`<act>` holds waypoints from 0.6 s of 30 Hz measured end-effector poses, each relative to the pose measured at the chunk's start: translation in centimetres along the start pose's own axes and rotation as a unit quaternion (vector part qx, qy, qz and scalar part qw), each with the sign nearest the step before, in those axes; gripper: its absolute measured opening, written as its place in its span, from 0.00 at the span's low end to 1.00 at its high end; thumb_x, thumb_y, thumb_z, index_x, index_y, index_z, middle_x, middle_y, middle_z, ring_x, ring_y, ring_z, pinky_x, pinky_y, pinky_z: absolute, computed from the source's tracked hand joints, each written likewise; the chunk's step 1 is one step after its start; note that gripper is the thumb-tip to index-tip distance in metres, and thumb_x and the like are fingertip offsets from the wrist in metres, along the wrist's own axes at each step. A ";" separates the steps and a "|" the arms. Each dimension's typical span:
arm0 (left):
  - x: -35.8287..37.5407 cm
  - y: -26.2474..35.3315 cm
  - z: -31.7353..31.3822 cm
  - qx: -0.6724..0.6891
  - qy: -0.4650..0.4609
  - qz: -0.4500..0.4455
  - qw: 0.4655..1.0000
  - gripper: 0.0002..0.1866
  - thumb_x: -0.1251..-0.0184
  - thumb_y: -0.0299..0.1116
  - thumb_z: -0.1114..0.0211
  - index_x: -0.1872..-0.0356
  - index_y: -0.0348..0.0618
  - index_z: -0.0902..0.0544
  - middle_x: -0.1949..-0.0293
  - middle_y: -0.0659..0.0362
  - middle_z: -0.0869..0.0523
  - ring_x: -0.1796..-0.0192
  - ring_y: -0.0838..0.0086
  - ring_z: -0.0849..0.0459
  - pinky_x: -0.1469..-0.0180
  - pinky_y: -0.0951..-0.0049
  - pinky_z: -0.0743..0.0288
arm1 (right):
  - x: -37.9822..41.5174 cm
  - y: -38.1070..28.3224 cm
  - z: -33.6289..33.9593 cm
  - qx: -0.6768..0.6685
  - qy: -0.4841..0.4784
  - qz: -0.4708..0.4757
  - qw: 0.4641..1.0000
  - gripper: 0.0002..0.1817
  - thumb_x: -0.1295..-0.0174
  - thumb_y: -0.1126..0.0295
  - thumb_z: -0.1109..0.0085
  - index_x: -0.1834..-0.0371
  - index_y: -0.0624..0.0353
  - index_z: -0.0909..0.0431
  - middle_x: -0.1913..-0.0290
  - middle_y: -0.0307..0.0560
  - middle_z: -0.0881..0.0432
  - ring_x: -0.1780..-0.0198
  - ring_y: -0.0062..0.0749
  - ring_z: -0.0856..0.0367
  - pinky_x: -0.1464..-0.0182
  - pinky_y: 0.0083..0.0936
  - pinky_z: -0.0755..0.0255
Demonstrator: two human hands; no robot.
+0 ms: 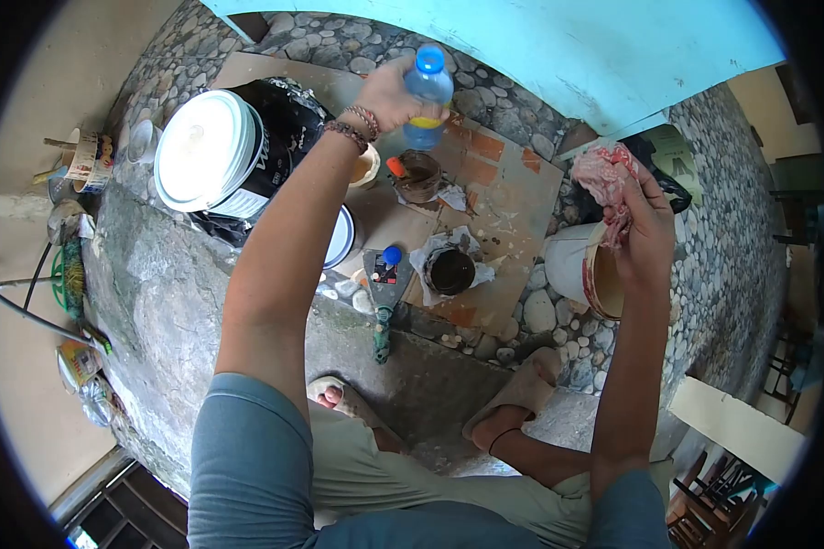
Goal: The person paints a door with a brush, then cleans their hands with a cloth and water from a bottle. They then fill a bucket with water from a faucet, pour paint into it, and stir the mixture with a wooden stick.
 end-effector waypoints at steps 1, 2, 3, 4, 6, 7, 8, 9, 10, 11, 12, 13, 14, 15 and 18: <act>-0.2 0.3 0.1 0.001 0.000 -0.003 1.000 0.45 0.66 0.46 0.17 0.42 0.39 0.27 0.47 0.50 0.18 0.46 0.61 0.18 0.43 0.65 0.24 | 0.1 0.1 0.1 -0.001 0.006 -0.015 1.000 0.16 0.33 0.74 0.45 0.43 0.66 0.25 0.58 0.43 0.17 0.68 0.18 0.19 0.71 0.15 0.25; -0.4 0.9 0.9 0.014 0.054 -0.033 0.998 0.45 0.65 0.47 0.17 0.42 0.38 0.27 0.48 0.49 0.18 0.47 0.62 0.18 0.43 0.66 0.24 | 0.3 0.1 0.1 -0.002 0.013 -0.028 1.000 0.15 0.33 0.72 0.43 0.46 0.65 0.24 0.61 0.41 0.16 0.70 0.17 0.20 0.74 0.15 0.26; -0.6 2.1 1.8 0.026 0.109 -0.064 0.992 0.45 0.64 0.47 0.18 0.42 0.37 0.27 0.48 0.49 0.18 0.48 0.62 0.17 0.43 0.66 0.24 | 0.4 -0.3 -0.3 -0.002 0.014 -0.023 1.000 0.15 0.33 0.72 0.43 0.46 0.65 0.24 0.61 0.41 0.16 0.70 0.17 0.20 0.74 0.15 0.26; 0.0 4.2 2.7 0.006 0.139 -0.085 0.987 0.44 0.62 0.47 0.18 0.44 0.34 0.28 0.50 0.48 0.18 0.49 0.64 0.17 0.44 0.67 0.23 | 0.5 -0.8 -0.9 -0.004 0.025 -0.028 0.999 0.13 0.33 0.70 0.43 0.47 0.63 0.23 0.63 0.39 0.16 0.70 0.16 0.20 0.77 0.12 0.31; 0.8 7.0 3.5 0.038 0.149 -0.121 0.981 0.43 0.62 0.47 0.18 0.44 0.34 0.28 0.52 0.49 0.17 0.50 0.66 0.17 0.45 0.68 0.23 | 0.5 -2.3 -2.4 -0.057 -0.004 -0.002 0.998 0.13 0.34 0.69 0.41 0.50 0.64 0.22 0.63 0.40 0.16 0.69 0.17 0.20 0.73 0.14 0.27; 1.6 9.2 4.1 0.068 0.154 -0.150 0.974 0.43 0.62 0.47 0.18 0.45 0.34 0.28 0.53 0.50 0.17 0.51 0.67 0.16 0.46 0.68 0.22 | 0.3 -3.1 -3.7 -0.058 -0.010 0.008 0.998 0.13 0.34 0.69 0.41 0.50 0.64 0.22 0.63 0.40 0.16 0.69 0.17 0.20 0.73 0.14 0.27; 2.6 10.9 4.4 0.068 0.138 -0.137 0.979 0.36 0.54 0.35 0.20 0.45 0.35 0.30 0.51 0.54 0.19 0.47 0.69 0.19 0.42 0.67 0.25 | 0.2 -4.4 -5.3 -0.060 -0.012 0.052 0.997 0.13 0.34 0.69 0.41 0.50 0.65 0.22 0.61 0.40 0.16 0.66 0.18 0.19 0.69 0.15 0.25; 3.6 12.4 4.9 0.065 0.143 -0.144 0.977 0.36 0.54 0.35 0.20 0.45 0.35 0.30 0.51 0.54 0.19 0.47 0.69 0.19 0.42 0.67 0.25 | 0.0 -5.8 -6.3 -0.062 -0.014 0.095 0.993 0.14 0.34 0.69 0.41 0.49 0.65 0.23 0.60 0.40 0.17 0.64 0.19 0.18 0.66 0.15 0.24; 4.4 13.8 5.4 0.058 0.158 -0.168 0.971 0.37 0.54 0.34 0.21 0.44 0.35 0.30 0.51 0.54 0.19 0.47 0.70 0.20 0.43 0.67 0.25 | -0.2 -7.1 -7.2 -0.040 -0.069 0.110 0.991 0.15 0.33 0.69 0.42 0.47 0.67 0.24 0.56 0.42 0.17 0.58 0.20 0.18 0.57 0.18 0.23; 5.1 15.0 5.7 0.052 0.173 -0.192 0.965 0.37 0.54 0.34 0.21 0.43 0.36 0.31 0.51 0.54 0.19 0.48 0.70 0.20 0.43 0.68 0.25 | -0.1 -8.5 -8.0 -0.041 -0.072 0.120 0.989 0.15 0.33 0.69 0.42 0.47 0.67 0.24 0.56 0.42 0.17 0.58 0.20 0.18 0.57 0.18 0.23; 6.0 16.0 6.1 0.077 0.226 -0.230 0.943 0.37 0.60 0.42 0.21 0.47 0.36 0.26 0.58 0.51 0.16 0.55 0.68 0.16 0.51 0.68 0.22 | 0.2 -10.0 -9.5 -0.080 -0.118 0.130 0.981 0.16 0.32 0.69 0.43 0.45 0.67 0.25 0.56 0.43 0.17 0.56 0.21 0.18 0.54 0.20 0.23; 6.9 17.1 6.5 0.073 0.234 -0.240 0.939 0.37 0.60 0.42 0.21 0.47 0.36 0.26 0.58 0.51 0.16 0.55 0.68 0.16 0.51 0.68 0.22 | 0.3 -11.3 -10.8 -0.120 -0.166 0.139 0.969 0.17 0.32 0.69 0.45 0.44 0.68 0.25 0.55 0.44 0.17 0.55 0.22 0.18 0.51 0.21 0.23; 8.0 18.1 7.1 0.042 0.242 -0.242 0.939 0.37 0.60 0.41 0.22 0.47 0.36 0.26 0.58 0.50 0.16 0.55 0.66 0.16 0.51 0.67 0.22 | 0.0 -12.0 -11.3 -0.165 -0.250 0.129 0.945 0.18 0.30 0.70 0.49 0.41 0.68 0.28 0.52 0.47 0.18 0.53 0.24 0.17 0.50 0.21 0.23; 9.0 19.0 7.7 0.011 0.251 -0.243 0.937 0.36 0.60 0.40 0.23 0.47 0.35 0.26 0.59 0.49 0.16 0.55 0.64 0.15 0.51 0.67 0.22 | 0.1 -12.6 -11.8 -0.166 -0.259 0.139 0.941 0.18 0.30 0.70 0.49 0.41 0.68 0.28 0.52 0.47 0.18 0.53 0.24 0.17 0.50 0.21 0.23; 11.9 20.5 9.5 -0.066 0.226 -0.228 0.945 0.37 0.59 0.34 0.25 0.42 0.38 0.29 0.55 0.53 0.17 0.52 0.69 0.17 0.48 0.67 0.24 | 1.1 -13.3 -13.3 -0.208 -0.318 0.117 0.917 0.17 0.29 0.72 0.53 0.39 0.68 0.31 0.47 0.50 0.21 0.50 0.28 0.17 0.50 0.26 0.21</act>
Point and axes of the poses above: each hand's wrist, its own x-axis away from the middle knuckle, its own z-axis out of the back of the hand, y = z × x, the point moved 5 cm from there along -x, towards the middle knuckle
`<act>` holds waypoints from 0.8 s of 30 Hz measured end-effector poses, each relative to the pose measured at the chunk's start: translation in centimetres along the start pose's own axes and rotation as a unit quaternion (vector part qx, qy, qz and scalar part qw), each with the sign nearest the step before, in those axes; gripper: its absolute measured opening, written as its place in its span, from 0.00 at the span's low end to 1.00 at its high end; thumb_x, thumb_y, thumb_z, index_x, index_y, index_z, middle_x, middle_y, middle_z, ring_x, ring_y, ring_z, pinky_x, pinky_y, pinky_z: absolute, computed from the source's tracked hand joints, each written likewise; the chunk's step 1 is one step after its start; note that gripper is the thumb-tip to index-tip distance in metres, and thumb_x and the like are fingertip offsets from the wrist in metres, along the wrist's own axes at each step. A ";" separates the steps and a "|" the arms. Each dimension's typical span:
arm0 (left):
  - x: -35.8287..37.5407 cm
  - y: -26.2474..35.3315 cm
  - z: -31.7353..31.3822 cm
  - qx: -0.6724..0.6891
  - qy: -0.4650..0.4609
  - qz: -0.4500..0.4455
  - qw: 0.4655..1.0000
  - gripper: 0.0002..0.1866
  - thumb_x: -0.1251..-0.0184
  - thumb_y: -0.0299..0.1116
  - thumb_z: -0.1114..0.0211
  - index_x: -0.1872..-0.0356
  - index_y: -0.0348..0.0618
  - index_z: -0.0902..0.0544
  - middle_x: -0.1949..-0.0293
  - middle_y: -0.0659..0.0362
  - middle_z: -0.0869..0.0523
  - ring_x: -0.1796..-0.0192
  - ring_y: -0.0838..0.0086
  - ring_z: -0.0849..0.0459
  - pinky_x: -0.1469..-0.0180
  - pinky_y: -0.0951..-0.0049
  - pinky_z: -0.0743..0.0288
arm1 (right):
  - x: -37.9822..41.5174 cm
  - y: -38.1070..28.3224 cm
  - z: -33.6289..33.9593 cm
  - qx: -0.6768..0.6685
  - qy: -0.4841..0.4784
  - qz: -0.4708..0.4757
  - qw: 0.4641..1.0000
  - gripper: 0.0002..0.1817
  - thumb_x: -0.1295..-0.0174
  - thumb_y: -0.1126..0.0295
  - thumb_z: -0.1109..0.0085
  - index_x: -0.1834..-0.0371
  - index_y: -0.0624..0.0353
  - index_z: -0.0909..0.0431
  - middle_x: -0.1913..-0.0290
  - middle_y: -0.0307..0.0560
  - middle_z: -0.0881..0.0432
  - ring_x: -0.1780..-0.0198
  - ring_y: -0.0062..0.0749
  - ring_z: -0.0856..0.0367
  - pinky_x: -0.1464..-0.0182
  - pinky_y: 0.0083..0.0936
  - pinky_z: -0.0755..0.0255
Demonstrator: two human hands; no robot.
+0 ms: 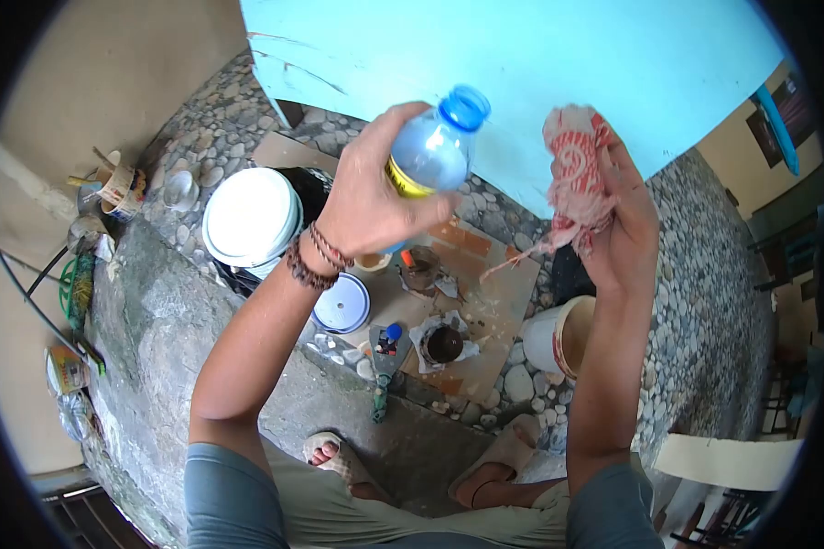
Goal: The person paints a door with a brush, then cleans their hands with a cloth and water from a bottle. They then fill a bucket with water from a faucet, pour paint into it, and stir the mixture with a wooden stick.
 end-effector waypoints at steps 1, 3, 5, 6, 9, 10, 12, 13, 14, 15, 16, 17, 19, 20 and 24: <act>0.3 0.7 0.8 -0.010 -0.007 -0.011 1.000 0.37 0.60 0.34 0.25 0.42 0.38 0.28 0.55 0.52 0.17 0.53 0.67 0.17 0.48 0.67 0.24 | -0.1 0.0 -0.5 -0.002 -0.010 0.002 1.000 0.17 0.29 0.72 0.53 0.39 0.68 0.31 0.47 0.50 0.21 0.50 0.28 0.17 0.50 0.26 0.21; 1.0 1.8 2.1 -0.030 -0.009 -0.020 0.999 0.38 0.62 0.34 0.26 0.43 0.37 0.28 0.55 0.51 0.17 0.53 0.64 0.17 0.48 0.66 0.25 | -0.1 0.4 -0.8 0.037 0.042 0.004 0.998 0.17 0.29 0.72 0.51 0.40 0.68 0.31 0.48 0.51 0.21 0.50 0.30 0.17 0.52 0.28 0.19; 1.9 2.6 2.9 -0.048 -0.017 -0.020 0.999 0.38 0.63 0.34 0.26 0.43 0.37 0.27 0.55 0.49 0.18 0.53 0.61 0.17 0.48 0.65 0.25 | -0.1 0.7 -2.2 0.049 0.045 0.005 0.998 0.17 0.30 0.72 0.48 0.41 0.68 0.29 0.50 0.50 0.20 0.53 0.28 0.17 0.55 0.25 0.19; 2.2 2.8 3.0 -0.065 -0.027 -0.016 0.997 0.38 0.64 0.34 0.26 0.44 0.36 0.27 0.55 0.48 0.18 0.53 0.60 0.17 0.48 0.65 0.25 | 0.0 0.8 -2.9 0.122 0.055 0.033 0.990 0.17 0.31 0.72 0.47 0.42 0.67 0.27 0.50 0.50 0.20 0.55 0.26 0.17 0.57 0.22 0.19; 2.7 3.7 3.1 -0.084 -0.053 0.002 0.995 0.38 0.65 0.34 0.26 0.45 0.36 0.27 0.55 0.46 0.19 0.53 0.56 0.17 0.48 0.66 0.25 | 0.5 2.0 -5.8 0.229 0.071 0.052 0.969 0.15 0.31 0.70 0.45 0.44 0.66 0.23 0.53 0.49 0.19 0.60 0.22 0.17 0.62 0.16 0.23; 2.7 3.9 3.2 -0.092 -0.048 -0.002 0.995 0.38 0.66 0.34 0.26 0.46 0.36 0.26 0.56 0.46 0.19 0.53 0.56 0.17 0.49 0.66 0.25 | 0.7 2.0 -7.0 0.333 0.047 0.112 0.935 0.15 0.31 0.70 0.46 0.44 0.67 0.23 0.54 0.49 0.19 0.59 0.22 0.17 0.62 0.15 0.24; 2.9 4.0 3.3 -0.100 -0.046 -0.004 0.994 0.37 0.66 0.35 0.25 0.46 0.35 0.26 0.56 0.46 0.18 0.54 0.56 0.17 0.49 0.66 0.24 | 1.1 2.3 -8.0 0.431 -0.002 0.193 0.881 0.17 0.29 0.68 0.49 0.45 0.69 0.24 0.56 0.50 0.17 0.59 0.22 0.18 0.62 0.16 0.25; 3.1 3.8 3.6 -0.109 -0.058 0.007 0.992 0.37 0.65 0.35 0.25 0.47 0.35 0.26 0.58 0.46 0.18 0.55 0.55 0.16 0.50 0.65 0.24 | 1.2 2.9 -7.5 0.430 -0.001 0.191 0.883 0.17 0.29 0.68 0.49 0.45 0.69 0.24 0.56 0.50 0.17 0.59 0.22 0.18 0.62 0.16 0.25; 3.2 3.6 3.7 -0.117 -0.070 0.017 0.990 0.36 0.65 0.35 0.25 0.48 0.35 0.26 0.59 0.45 0.17 0.56 0.54 0.16 0.51 0.64 0.23 | 1.2 3.6 -6.9 0.402 0.000 0.178 0.898 0.17 0.28 0.67 0.50 0.45 0.69 0.24 0.56 0.51 0.17 0.59 0.22 0.18 0.60 0.18 0.24; 3.2 3.6 4.0 -0.119 -0.073 0.019 0.990 0.36 0.65 0.35 0.25 0.48 0.35 0.26 0.59 0.45 0.17 0.56 0.54 0.16 0.51 0.64 0.23 | 1.2 4.2 -6.5 0.374 0.001 0.164 0.913 0.18 0.27 0.66 0.52 0.45 0.69 0.24 0.56 0.51 0.17 0.59 0.22 0.19 0.59 0.20 0.24; 3.1 3.6 4.1 -0.127 -0.100 0.024 0.987 0.37 0.66 0.37 0.26 0.49 0.32 0.25 0.60 0.42 0.17 0.57 0.51 0.16 0.52 0.62 0.22 | 1.3 4.5 -6.4 0.386 0.006 0.157 0.909 0.19 0.26 0.64 0.53 0.45 0.69 0.23 0.56 0.51 0.16 0.59 0.21 0.20 0.56 0.21 0.25; 3.0 3.6 4.2 -0.135 -0.127 0.030 0.982 0.38 0.67 0.39 0.27 0.50 0.29 0.25 0.61 0.39 0.17 0.59 0.47 0.16 0.54 0.60 0.21 | 1.7 4.5 -6.6 0.381 0.007 0.154 0.912 0.19 0.26 0.64 0.53 0.45 0.69 0.23 0.56 0.51 0.16 0.59 0.21 0.20 0.56 0.21 0.25; 2.4 4.1 4.9 -0.147 -0.152 0.052 0.976 0.36 0.66 0.40 0.27 0.52 0.26 0.23 0.64 0.38 0.16 0.62 0.46 0.15 0.55 0.58 0.21 | 2.2 5.4 -6.5 0.353 0.052 0.041 0.933 0.19 0.27 0.64 0.52 0.45 0.70 0.23 0.58 0.48 0.16 0.57 0.19 0.21 0.55 0.19 0.26; 2.0 4.2 5.1 -0.184 -0.184 0.051 0.964 0.35 0.66 0.39 0.27 0.51 0.29 0.23 0.63 0.39 0.16 0.60 0.47 0.15 0.54 0.59 0.21 | 2.4 5.7 -6.6 0.347 0.052 0.040 0.936 0.19 0.27 0.64 0.52 0.45 0.70 0.23 0.58 0.48 0.16 0.57 0.19 0.21 0.55 0.19 0.26; -0.1 5.4 5.9 -0.282 -0.271 0.063 0.918 0.36 0.68 0.39 0.28 0.51 0.29 0.21 0.60 0.38 0.16 0.56 0.49 0.16 0.50 0.60 0.22 | 2.8 7.9 -6.2 0.285 0.091 0.036 0.954 0.18 0.27 0.66 0.51 0.42 0.68 0.25 0.54 0.42 0.17 0.56 0.17 0.23 0.52 0.17 0.29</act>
Point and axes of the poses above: each hand's wrist, its own x-axis away from the middle knuckle, its own z-axis out of the back of the hand, y = z × x, the point moved 5 cm from there along -x, towards the middle knuckle
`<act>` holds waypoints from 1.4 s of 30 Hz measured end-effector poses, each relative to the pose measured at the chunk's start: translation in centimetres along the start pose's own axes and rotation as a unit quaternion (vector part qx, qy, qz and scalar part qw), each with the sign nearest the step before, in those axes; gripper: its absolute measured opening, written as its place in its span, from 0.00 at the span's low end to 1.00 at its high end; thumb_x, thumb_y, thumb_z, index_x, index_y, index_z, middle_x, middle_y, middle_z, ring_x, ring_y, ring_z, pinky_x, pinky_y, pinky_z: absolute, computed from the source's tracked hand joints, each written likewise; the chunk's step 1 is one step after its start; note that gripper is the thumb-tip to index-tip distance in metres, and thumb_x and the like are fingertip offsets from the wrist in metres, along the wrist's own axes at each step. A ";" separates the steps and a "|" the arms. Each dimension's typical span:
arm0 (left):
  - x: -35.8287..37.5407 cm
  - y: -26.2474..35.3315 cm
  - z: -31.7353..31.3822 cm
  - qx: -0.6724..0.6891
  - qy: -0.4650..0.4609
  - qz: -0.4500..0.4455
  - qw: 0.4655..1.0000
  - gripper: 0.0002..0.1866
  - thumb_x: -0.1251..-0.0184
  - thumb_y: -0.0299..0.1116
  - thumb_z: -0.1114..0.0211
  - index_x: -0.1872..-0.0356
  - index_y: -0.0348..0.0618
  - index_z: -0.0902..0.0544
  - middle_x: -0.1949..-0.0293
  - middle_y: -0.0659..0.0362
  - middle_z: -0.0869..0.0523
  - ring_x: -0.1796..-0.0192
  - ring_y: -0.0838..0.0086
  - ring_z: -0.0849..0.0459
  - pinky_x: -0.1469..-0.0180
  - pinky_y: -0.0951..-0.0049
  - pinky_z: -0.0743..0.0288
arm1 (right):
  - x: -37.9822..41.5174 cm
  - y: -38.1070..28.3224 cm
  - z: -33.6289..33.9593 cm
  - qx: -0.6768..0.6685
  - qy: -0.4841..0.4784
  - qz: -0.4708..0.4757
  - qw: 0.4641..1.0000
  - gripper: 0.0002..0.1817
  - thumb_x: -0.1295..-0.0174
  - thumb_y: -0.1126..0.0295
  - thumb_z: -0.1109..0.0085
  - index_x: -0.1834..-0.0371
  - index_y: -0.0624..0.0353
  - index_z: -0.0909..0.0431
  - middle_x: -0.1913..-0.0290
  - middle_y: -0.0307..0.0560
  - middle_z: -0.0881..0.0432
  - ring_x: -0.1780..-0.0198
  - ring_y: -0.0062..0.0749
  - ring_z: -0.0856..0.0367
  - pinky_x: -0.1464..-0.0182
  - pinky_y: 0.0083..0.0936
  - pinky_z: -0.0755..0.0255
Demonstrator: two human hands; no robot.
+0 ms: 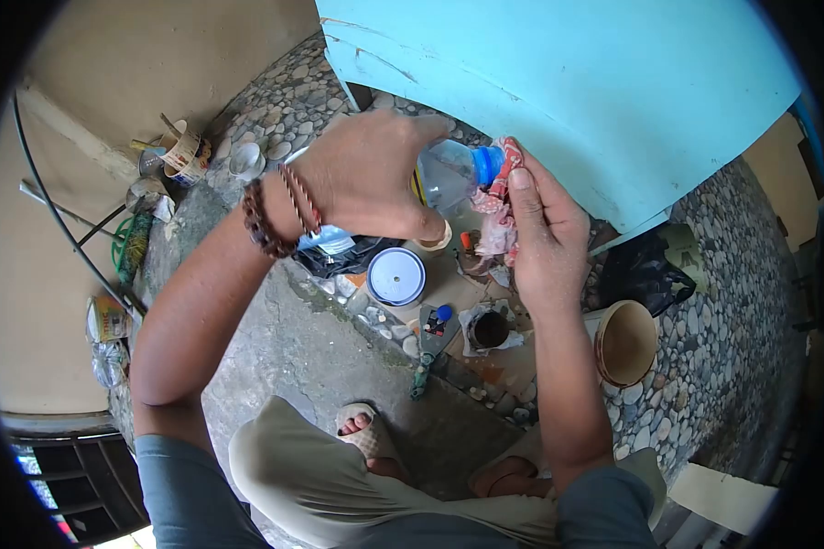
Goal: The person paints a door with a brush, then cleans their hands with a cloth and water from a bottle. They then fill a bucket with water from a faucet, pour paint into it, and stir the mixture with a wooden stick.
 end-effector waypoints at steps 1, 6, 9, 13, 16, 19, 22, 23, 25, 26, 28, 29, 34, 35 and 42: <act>-0.2 0.2 0.5 -0.038 -0.039 0.018 0.998 0.37 0.69 0.39 0.28 0.50 0.29 0.21 0.60 0.38 0.16 0.55 0.49 0.16 0.50 0.60 0.22 | 0.1 0.0 -0.3 -0.028 0.021 0.027 0.999 0.18 0.27 0.65 0.51 0.43 0.68 0.24 0.59 0.40 0.17 0.61 0.15 0.23 0.58 0.16 0.28; -1.3 0.6 1.1 -0.086 -0.154 0.056 0.983 0.35 0.68 0.40 0.29 0.51 0.32 0.19 0.60 0.40 0.15 0.57 0.49 0.16 0.50 0.60 0.22 | 1.0 1.4 -1.5 -0.127 0.036 -0.051 0.990 0.17 0.27 0.67 0.51 0.42 0.67 0.24 0.62 0.37 0.19 0.62 0.13 0.26 0.60 0.13 0.30; -1.8 0.2 0.5 -0.112 -0.205 0.072 0.970 0.35 0.68 0.41 0.30 0.51 0.35 0.18 0.61 0.41 0.15 0.57 0.51 0.16 0.51 0.61 0.22 | 1.2 2.6 -2.2 -0.220 0.047 -0.101 0.969 0.16 0.26 0.68 0.51 0.43 0.67 0.23 0.62 0.36 0.19 0.63 0.11 0.27 0.62 0.12 0.30; -2.3 -0.2 0.2 -0.128 -0.253 0.093 0.954 0.34 0.68 0.41 0.30 0.51 0.37 0.17 0.64 0.43 0.14 0.59 0.53 0.15 0.53 0.62 0.22 | 1.3 3.6 -2.5 -0.261 0.061 -0.135 0.954 0.16 0.27 0.68 0.51 0.44 0.67 0.23 0.61 0.36 0.20 0.63 0.12 0.26 0.62 0.12 0.30; -2.4 -0.5 0.0 -0.131 -0.250 0.086 0.955 0.35 0.68 0.41 0.31 0.51 0.37 0.17 0.65 0.43 0.14 0.60 0.54 0.15 0.53 0.62 0.21 | 1.3 3.7 -2.6 -0.262 0.063 -0.145 0.952 0.16 0.27 0.67 0.51 0.44 0.67 0.23 0.62 0.36 0.20 0.64 0.13 0.26 0.62 0.12 0.31; -2.2 -0.5 0.1 -0.120 -0.238 0.082 0.960 0.35 0.68 0.40 0.31 0.50 0.37 0.18 0.64 0.43 0.14 0.60 0.53 0.15 0.53 0.62 0.21 | 1.1 3.4 -2.4 -0.229 0.063 -0.135 0.962 0.16 0.27 0.67 0.50 0.45 0.67 0.22 0.63 0.36 0.20 0.64 0.13 0.26 0.63 0.13 0.31; -1.5 -0.8 -0.1 -0.088 -0.199 0.075 0.973 0.35 0.68 0.39 0.31 0.49 0.36 0.19 0.61 0.42 0.15 0.59 0.52 0.15 0.53 0.61 0.22 | 0.7 2.7 -2.0 -0.160 0.049 -0.098 0.981 0.16 0.27 0.67 0.50 0.46 0.67 0.22 0.64 0.36 0.20 0.66 0.12 0.27 0.64 0.12 0.32; -1.2 -1.0 -0.2 -0.065 -0.169 0.066 0.981 0.35 0.68 0.39 0.31 0.49 0.36 0.19 0.60 0.42 0.15 0.58 0.52 0.15 0.52 0.61 0.22 | 0.6 2.2 -1.8 -0.113 0.039 -0.072 0.990 0.16 0.27 0.67 0.50 0.46 0.68 0.22 0.65 0.36 0.20 0.66 0.12 0.27 0.65 0.12 0.32; -0.1 -1.5 -0.7 -0.029 -0.127 0.051 0.990 0.34 0.68 0.38 0.30 0.50 0.36 0.19 0.60 0.41 0.15 0.58 0.51 0.15 0.52 0.61 0.22 | 0.2 0.7 -1.6 -0.034 0.024 -0.049 0.998 0.15 0.27 0.68 0.50 0.46 0.68 0.22 0.66 0.35 0.20 0.67 0.12 0.28 0.65 0.12 0.32; 0.2 -1.5 -0.5 0.007 -0.084 0.035 0.996 0.34 0.68 0.38 0.30 0.51 0.36 0.19 0.59 0.41 0.15 0.58 0.50 0.15 0.51 0.61 0.22 | 0.1 0.0 -1.6 0.043 0.010 -0.025 0.999 0.15 0.28 0.69 0.50 0.47 0.68 0.22 0.66 0.35 0.21 0.68 0.11 0.28 0.66 0.12 0.33; 0.2 -1.7 -0.7 0.005 -0.088 0.032 0.996 0.34 0.68 0.38 0.30 0.50 0.36 0.20 0.59 0.41 0.15 0.57 0.50 0.15 0.51 0.61 0.22 | 0.2 0.1 -1.8 0.019 0.014 -0.050 0.999 0.15 0.28 0.69 0.50 0.47 0.68 0.22 0.66 0.35 0.20 0.67 0.12 0.28 0.66 0.12 0.32; 0.2 -1.8 -0.8 0.002 -0.089 0.031 0.996 0.34 0.68 0.38 0.30 0.50 0.36 0.20 0.58 0.41 0.15 0.57 0.50 0.15 0.51 0.61 0.22 | 0.2 0.3 -1.9 -0.006 0.014 -0.073 0.997 0.14 0.28 0.70 0.50 0.47 0.68 0.22 0.66 0.35 0.20 0.67 0.12 0.28 0.65 0.12 0.32; -1.7 -0.9 -0.4 -0.099 -0.200 0.085 0.971 0.35 0.68 0.38 0.30 0.50 0.36 0.19 0.63 0.42 0.15 0.58 0.51 0.15 0.53 0.61 0.21 | 0.9 3.7 -2.6 -0.158 0.054 -0.086 0.982 0.15 0.28 0.71 0.50 0.45 0.70 0.23 0.63 0.37 0.19 0.64 0.13 0.26 0.63 0.13 0.30; -1.9 -0.9 -0.6 -0.109 -0.225 0.088 0.964 0.35 0.68 0.39 0.30 0.50 0.36 0.18 0.65 0.42 0.14 0.59 0.51 0.15 0.53 0.61 0.21 | 1.1 3.8 -2.6 -0.185 0.068 -0.098 0.976 0.15 0.28 0.71 0.50 0.45 0.70 0.23 0.61 0.38 0.19 0.63 0.13 0.26 0.62 0.13 0.30; -1.8 -1.1 -1.4 -0.073 -0.179 0.047 0.980 0.35 0.69 0.38 0.31 0.50 0.35 0.17 0.64 0.41 0.14 0.59 0.53 0.15 0.53 0.62 0.21 | 0.9 3.5 -1.6 -0.133 0.064 -0.101 0.984 0.15 0.28 0.70 0.50 0.46 0.71 0.23 0.61 0.39 0.18 0.63 0.13 0.25 0.61 0.14 0.29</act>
Point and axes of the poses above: each hand's wrist, its own x-axis away from the middle knuckle, its own z-axis out of the back of the hand, y = z × x, the point moved 5 cm from there along -x, towards the middle knuckle
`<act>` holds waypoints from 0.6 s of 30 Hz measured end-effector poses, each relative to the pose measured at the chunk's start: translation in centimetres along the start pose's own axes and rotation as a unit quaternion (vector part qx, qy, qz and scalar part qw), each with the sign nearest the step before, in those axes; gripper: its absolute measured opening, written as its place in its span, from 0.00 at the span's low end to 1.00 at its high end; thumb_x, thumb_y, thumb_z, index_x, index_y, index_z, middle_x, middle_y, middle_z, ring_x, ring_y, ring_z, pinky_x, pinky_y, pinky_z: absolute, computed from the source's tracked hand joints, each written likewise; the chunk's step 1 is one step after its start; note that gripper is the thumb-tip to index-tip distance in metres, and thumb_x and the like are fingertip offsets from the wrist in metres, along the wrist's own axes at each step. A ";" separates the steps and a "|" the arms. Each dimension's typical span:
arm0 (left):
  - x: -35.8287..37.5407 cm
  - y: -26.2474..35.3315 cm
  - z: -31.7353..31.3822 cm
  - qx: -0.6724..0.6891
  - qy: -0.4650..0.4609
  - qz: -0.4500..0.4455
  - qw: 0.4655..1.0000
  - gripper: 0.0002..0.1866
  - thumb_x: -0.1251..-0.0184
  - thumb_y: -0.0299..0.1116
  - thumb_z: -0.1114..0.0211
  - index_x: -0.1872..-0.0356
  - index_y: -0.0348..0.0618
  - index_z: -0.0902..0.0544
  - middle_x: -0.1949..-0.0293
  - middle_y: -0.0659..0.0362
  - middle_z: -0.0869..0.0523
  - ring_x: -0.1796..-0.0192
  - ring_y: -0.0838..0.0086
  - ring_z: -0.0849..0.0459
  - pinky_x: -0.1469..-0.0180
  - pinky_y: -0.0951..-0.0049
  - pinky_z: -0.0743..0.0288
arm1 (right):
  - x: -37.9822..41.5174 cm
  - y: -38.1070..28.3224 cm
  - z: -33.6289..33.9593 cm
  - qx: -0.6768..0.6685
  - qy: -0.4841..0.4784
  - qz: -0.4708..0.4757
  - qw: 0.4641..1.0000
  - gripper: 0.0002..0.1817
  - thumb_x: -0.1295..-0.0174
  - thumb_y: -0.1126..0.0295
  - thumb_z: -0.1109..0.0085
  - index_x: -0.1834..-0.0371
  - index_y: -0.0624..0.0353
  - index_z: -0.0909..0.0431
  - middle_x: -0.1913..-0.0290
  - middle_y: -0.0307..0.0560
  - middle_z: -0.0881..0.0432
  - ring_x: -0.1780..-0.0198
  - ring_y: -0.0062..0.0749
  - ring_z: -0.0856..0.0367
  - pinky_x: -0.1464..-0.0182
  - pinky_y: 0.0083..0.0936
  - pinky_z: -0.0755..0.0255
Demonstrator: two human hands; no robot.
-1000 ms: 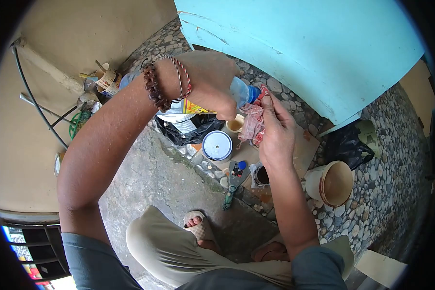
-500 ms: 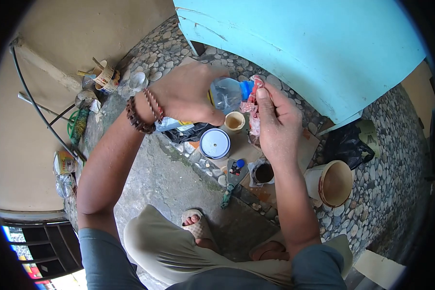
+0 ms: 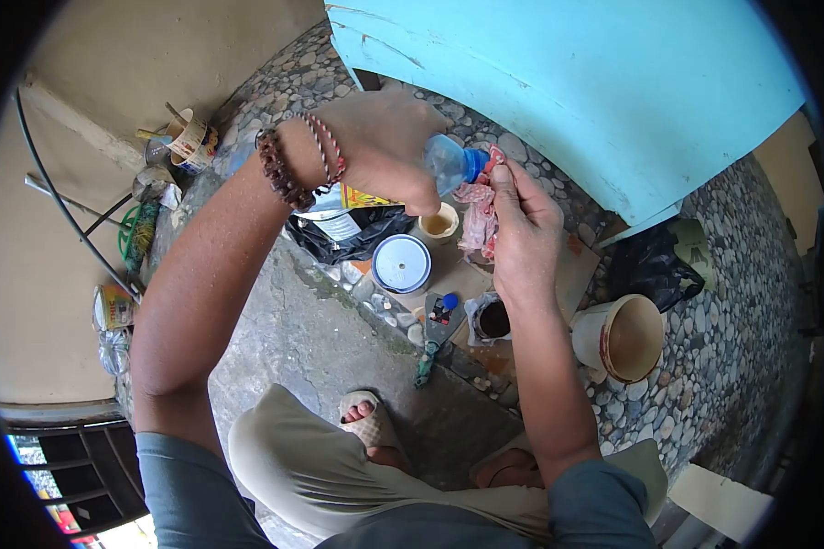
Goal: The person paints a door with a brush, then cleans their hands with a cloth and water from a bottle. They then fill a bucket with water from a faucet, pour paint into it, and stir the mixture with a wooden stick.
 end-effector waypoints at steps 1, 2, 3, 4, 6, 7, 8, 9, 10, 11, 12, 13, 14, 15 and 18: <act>0.1 0.0 -0.3 0.002 0.001 -0.001 1.000 0.35 0.69 0.38 0.31 0.50 0.35 0.17 0.64 0.41 0.14 0.59 0.53 0.15 0.53 0.62 0.21 | -0.1 -0.2 0.1 0.022 -0.007 0.006 1.000 0.15 0.28 0.69 0.50 0.47 0.70 0.22 0.62 0.39 0.18 0.64 0.13 0.25 0.62 0.15 0.29; 0.2 0.0 -0.4 0.032 0.014 0.002 0.999 0.35 0.69 0.37 0.31 0.50 0.34 0.18 0.62 0.40 0.15 0.57 0.52 0.15 0.51 0.62 0.22 | -0.2 -0.5 0.1 0.043 -0.013 0.013 0.999 0.15 0.28 0.68 0.49 0.47 0.69 0.22 0.64 0.38 0.18 0.65 0.13 0.25 0.63 0.16 0.28; 0.3 -0.1 -0.5 0.061 0.026 0.004 0.998 0.36 0.69 0.37 0.30 0.49 0.32 0.19 0.59 0.39 0.15 0.55 0.52 0.15 0.50 0.62 0.23 | -0.3 -1.0 0.0 0.045 -0.013 0.013 0.999 0.15 0.28 0.68 0.49 0.47 0.69 0.22 0.64 0.38 0.18 0.65 0.13 0.25 0.63 0.16 0.28; 0.5 -0.2 -1.0 0.063 0.026 0.002 0.998 0.36 0.69 0.37 0.30 0.49 0.32 0.19 0.59 0.39 0.15 0.55 0.52 0.15 0.50 0.62 0.23 | -0.3 -1.8 -0.1 0.075 -0.018 0.022 0.997 0.15 0.28 0.68 0.50 0.49 0.68 0.21 0.66 0.39 0.17 0.67 0.14 0.24 0.65 0.17 0.28; 0.7 -0.4 -1.2 0.078 0.120 -0.020 0.989 0.38 0.69 0.36 0.30 0.46 0.30 0.22 0.54 0.38 0.16 0.52 0.53 0.16 0.47 0.64 0.24 | -0.6 -2.6 0.2 0.112 -0.009 0.027 0.993 0.14 0.28 0.68 0.50 0.50 0.67 0.20 0.68 0.40 0.17 0.69 0.15 0.23 0.67 0.18 0.28; 0.7 -0.2 -1.6 0.084 0.113 -0.032 0.989 0.38 0.69 0.36 0.30 0.46 0.30 0.22 0.54 0.38 0.16 0.52 0.53 0.16 0.47 0.64 0.24 | -0.8 -3.2 0.2 0.150 -0.017 0.067 0.986 0.14 0.28 0.67 0.49 0.51 0.67 0.20 0.70 0.42 0.17 0.71 0.17 0.21 0.68 0.19 0.27; 0.7 0.0 -1.5 0.115 0.150 -0.050 0.981 0.39 0.68 0.35 0.30 0.45 0.29 0.23 0.53 0.39 0.17 0.51 0.53 0.17 0.46 0.64 0.25 | -1.1 -3.7 0.4 0.191 -0.022 0.106 0.976 0.14 0.29 0.67 0.49 0.53 0.66 0.20 0.72 0.45 0.16 0.73 0.19 0.20 0.69 0.21 0.27; 0.5 0.2 -1.5 0.148 0.184 -0.068 0.969 0.39 0.67 0.34 0.29 0.44 0.28 0.25 0.52 0.39 0.17 0.50 0.54 0.17 0.45 0.65 0.26 | -1.2 -4.6 0.5 0.211 -0.013 0.167 0.963 0.12 0.31 0.69 0.47 0.55 0.67 0.20 0.75 0.50 0.17 0.74 0.26 0.17 0.69 0.23 0.26; 0.0 0.1 -1.8 0.164 0.197 -0.060 0.965 0.39 0.67 0.32 0.29 0.44 0.29 0.25 0.54 0.42 0.16 0.50 0.58 0.17 0.45 0.66 0.27 | -1.1 -5.8 0.5 0.234 0.002 0.194 0.953 0.11 0.33 0.71 0.46 0.56 0.67 0.19 0.75 0.52 0.17 0.74 0.29 0.17 0.69 0.24 0.25; -0.7 0.4 -2.3 0.171 0.190 -0.076 0.964 0.39 0.67 0.32 0.29 0.44 0.29 0.25 0.54 0.42 0.16 0.50 0.58 0.17 0.45 0.66 0.27 | -1.1 -6.6 0.6 0.256 0.014 0.223 0.941 0.10 0.34 0.72 0.44 0.57 0.68 0.19 0.74 0.53 0.17 0.74 0.32 0.16 0.68 0.25 0.24; -1.1 0.6 -2.3 0.185 0.225 -0.100 0.951 0.37 0.67 0.34 0.29 0.46 0.31 0.23 0.57 0.42 0.15 0.53 0.55 0.16 0.48 0.64 0.25 | -1.6 -6.3 1.1 0.267 0.026 0.220 0.938 0.10 0.34 0.72 0.44 0.57 0.68 0.19 0.74 0.53 0.17 0.74 0.32 0.16 0.68 0.25 0.24; -1.5 0.8 -2.2 0.198 0.260 -0.121 0.937 0.35 0.67 0.35 0.29 0.49 0.33 0.22 0.60 0.42 0.14 0.56 0.52 0.14 0.51 0.63 0.22 | -2.0 -6.4 1.5 0.289 0.040 0.270 0.918 0.09 0.36 0.74 0.43 0.58 0.67 0.18 0.74 0.54 0.17 0.74 0.33 0.16 0.68 0.26 0.24; -2.3 0.7 -2.6 0.210 0.270 -0.128 0.931 0.34 0.68 0.35 0.29 0.51 0.34 0.21 0.61 0.43 0.14 0.56 0.53 0.14 0.52 0.64 0.22 | -2.0 -6.6 1.9 0.309 0.051 0.320 0.894 0.08 0.38 0.75 0.43 0.59 0.67 0.18 0.73 0.55 0.16 0.74 0.34 0.15 0.69 0.27 0.24; -3.0 1.2 -3.0 0.214 0.266 -0.135 0.930 0.34 0.68 0.35 0.29 0.51 0.34 0.21 0.61 0.43 0.14 0.56 0.53 0.14 0.52 0.64 0.22 | -2.1 -6.7 2.3 0.316 0.057 0.317 0.892 0.08 0.38 0.75 0.43 0.59 0.67 0.18 0.73 0.55 0.16 0.74 0.34 0.15 0.69 0.27 0.24; -4.8 1.7 -3.8 0.195 0.280 -0.122 0.932 0.34 0.67 0.36 0.29 0.50 0.36 0.22 0.61 0.43 0.14 0.57 0.53 0.14 0.52 0.63 0.22 | -2.7 -6.4 3.7 0.296 0.068 0.269 0.914 0.09 0.37 0.74 0.43 0.59 0.68 0.17 0.72 0.52 0.16 0.73 0.32 0.15 0.68 0.26 0.22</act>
Point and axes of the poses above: each hand's wrist, its own x-axis away from the middle knuckle, its own z-axis out of the back of the hand, y = z × x, the point moved 5 cm from there along -x, towards the middle knuckle
